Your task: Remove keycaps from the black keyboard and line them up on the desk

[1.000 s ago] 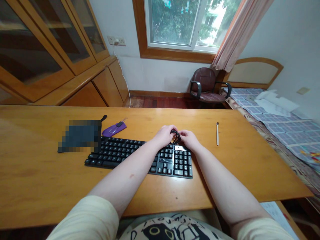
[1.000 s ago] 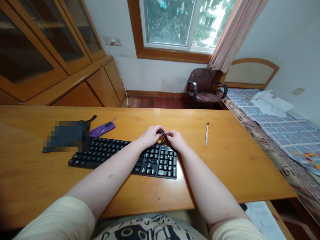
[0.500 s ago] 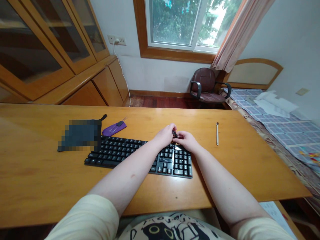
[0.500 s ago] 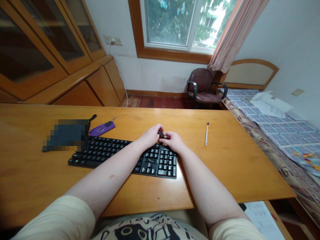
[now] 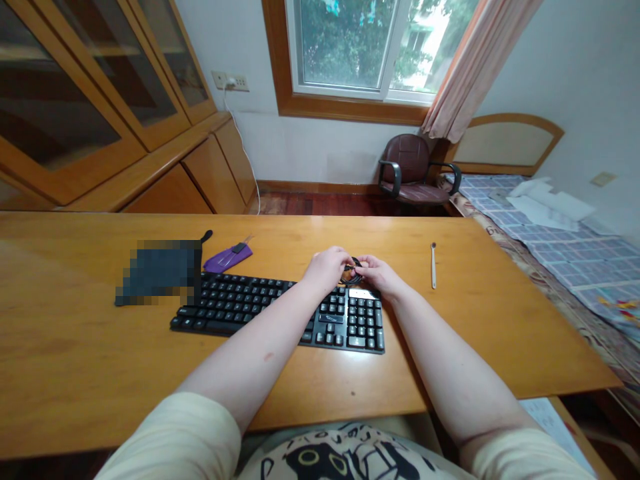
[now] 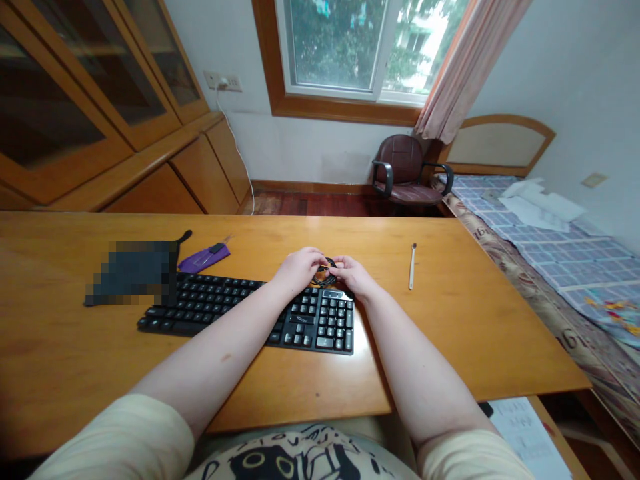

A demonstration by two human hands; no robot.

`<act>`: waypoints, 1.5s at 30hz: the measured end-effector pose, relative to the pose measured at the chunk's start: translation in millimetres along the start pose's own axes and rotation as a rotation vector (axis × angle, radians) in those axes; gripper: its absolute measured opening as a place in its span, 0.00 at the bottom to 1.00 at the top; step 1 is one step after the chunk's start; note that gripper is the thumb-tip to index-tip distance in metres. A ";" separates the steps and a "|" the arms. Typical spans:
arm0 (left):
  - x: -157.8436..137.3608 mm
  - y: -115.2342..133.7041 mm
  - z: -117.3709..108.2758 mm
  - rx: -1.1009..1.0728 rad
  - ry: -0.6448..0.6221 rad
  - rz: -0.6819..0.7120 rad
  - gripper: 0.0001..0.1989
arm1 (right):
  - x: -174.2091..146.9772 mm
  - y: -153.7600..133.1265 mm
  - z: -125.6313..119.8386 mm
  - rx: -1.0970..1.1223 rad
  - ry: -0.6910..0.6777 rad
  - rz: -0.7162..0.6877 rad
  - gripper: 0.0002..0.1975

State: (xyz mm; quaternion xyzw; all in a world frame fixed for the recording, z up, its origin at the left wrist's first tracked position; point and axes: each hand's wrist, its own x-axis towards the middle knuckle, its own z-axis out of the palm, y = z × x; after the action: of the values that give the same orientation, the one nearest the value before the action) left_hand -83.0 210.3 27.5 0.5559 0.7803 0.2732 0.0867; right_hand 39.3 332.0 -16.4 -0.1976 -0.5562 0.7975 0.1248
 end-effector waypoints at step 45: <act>6.3 -18.9 4.8 -0.360 -0.214 -0.224 0.18 | -17.4 -14.0 14.9 -0.763 0.447 -0.612 0.08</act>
State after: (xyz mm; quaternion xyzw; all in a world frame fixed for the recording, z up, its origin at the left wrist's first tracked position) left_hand -98.7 213.2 14.7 0.4671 0.7621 0.3362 0.2966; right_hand 47.8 317.1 4.3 -0.2227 -0.7985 0.4043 0.3865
